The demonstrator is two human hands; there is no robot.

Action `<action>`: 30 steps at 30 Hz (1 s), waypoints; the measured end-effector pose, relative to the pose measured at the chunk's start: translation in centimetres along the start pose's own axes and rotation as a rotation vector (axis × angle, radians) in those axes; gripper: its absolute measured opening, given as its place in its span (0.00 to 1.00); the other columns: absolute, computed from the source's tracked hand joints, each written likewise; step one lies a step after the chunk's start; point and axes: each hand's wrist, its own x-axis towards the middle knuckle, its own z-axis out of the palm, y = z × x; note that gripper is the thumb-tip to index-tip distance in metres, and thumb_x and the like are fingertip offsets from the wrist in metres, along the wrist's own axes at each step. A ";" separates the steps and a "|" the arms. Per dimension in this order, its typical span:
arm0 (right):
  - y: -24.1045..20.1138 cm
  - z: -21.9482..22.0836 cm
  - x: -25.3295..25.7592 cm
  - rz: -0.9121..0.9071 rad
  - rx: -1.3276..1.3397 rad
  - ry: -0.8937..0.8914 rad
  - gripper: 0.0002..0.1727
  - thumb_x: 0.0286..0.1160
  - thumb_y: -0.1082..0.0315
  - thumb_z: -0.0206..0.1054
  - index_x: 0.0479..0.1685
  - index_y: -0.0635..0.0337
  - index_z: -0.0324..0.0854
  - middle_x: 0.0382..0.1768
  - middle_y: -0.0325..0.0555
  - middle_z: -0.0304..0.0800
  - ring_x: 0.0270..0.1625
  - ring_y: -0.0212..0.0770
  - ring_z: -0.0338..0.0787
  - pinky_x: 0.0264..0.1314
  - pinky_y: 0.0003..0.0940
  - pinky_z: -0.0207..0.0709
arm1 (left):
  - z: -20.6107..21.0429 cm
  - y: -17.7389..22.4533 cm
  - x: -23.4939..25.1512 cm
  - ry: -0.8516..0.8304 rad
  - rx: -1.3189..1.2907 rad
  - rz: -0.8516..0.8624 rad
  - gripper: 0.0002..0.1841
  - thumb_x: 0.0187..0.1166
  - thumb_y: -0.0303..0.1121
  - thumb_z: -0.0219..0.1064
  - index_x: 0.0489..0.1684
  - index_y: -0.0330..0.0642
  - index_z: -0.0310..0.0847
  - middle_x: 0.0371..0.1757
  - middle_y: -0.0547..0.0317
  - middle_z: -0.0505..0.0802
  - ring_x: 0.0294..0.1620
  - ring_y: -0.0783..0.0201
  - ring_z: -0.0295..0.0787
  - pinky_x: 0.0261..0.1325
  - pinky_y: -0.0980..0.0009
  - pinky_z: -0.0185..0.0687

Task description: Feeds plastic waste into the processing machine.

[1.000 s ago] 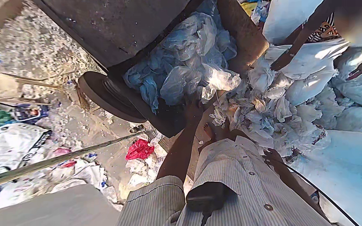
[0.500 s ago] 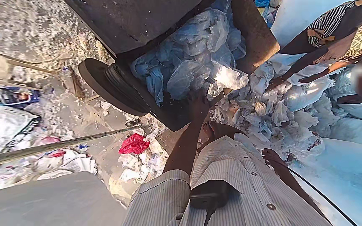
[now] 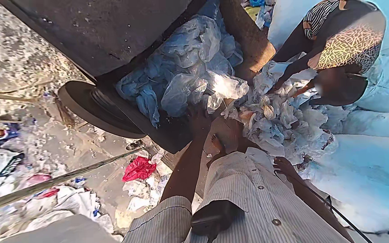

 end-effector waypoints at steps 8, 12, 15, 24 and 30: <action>2.4 -0.6 1.2 0.031 0.054 -0.027 0.25 0.91 0.56 0.58 0.79 0.61 0.70 0.66 0.63 0.84 0.59 0.55 0.90 0.58 0.54 0.83 | 9.7 -7.0 9.2 0.354 0.104 0.127 0.29 0.90 0.53 0.47 0.92 0.65 0.60 0.97 0.50 0.51 0.95 0.38 0.47 0.84 0.24 0.43; 3.1 -1.5 3.0 0.012 0.049 -0.052 0.25 0.90 0.54 0.60 0.76 0.61 0.73 0.61 0.61 0.86 0.54 0.54 0.91 0.53 0.52 0.84 | 9.3 -6.6 8.8 0.357 0.132 0.142 0.31 0.90 0.54 0.46 0.93 0.63 0.58 0.97 0.47 0.52 0.95 0.38 0.48 0.85 0.27 0.47; 1.7 -2.4 3.3 0.007 0.120 -0.034 0.25 0.90 0.54 0.60 0.76 0.61 0.73 0.64 0.63 0.85 0.58 0.56 0.90 0.56 0.55 0.83 | 8.9 -6.1 8.3 0.362 0.113 0.151 0.30 0.88 0.49 0.54 0.92 0.60 0.61 0.96 0.44 0.53 0.94 0.37 0.50 0.84 0.27 0.48; 1.4 -2.9 4.3 -0.028 0.221 -0.034 0.26 0.90 0.55 0.59 0.79 0.61 0.71 0.68 0.64 0.83 0.60 0.57 0.88 0.57 0.55 0.83 | 9.0 -6.2 8.5 0.361 0.164 0.162 0.30 0.88 0.48 0.55 0.91 0.57 0.63 0.97 0.44 0.51 0.94 0.37 0.50 0.85 0.29 0.50; 3.4 -1.5 4.3 0.022 0.166 -0.054 0.26 0.90 0.54 0.60 0.77 0.62 0.71 0.64 0.63 0.85 0.59 0.57 0.90 0.57 0.55 0.83 | 9.4 -6.8 8.9 0.377 0.213 0.167 0.32 0.88 0.50 0.55 0.92 0.59 0.60 0.97 0.45 0.51 0.94 0.37 0.50 0.84 0.29 0.54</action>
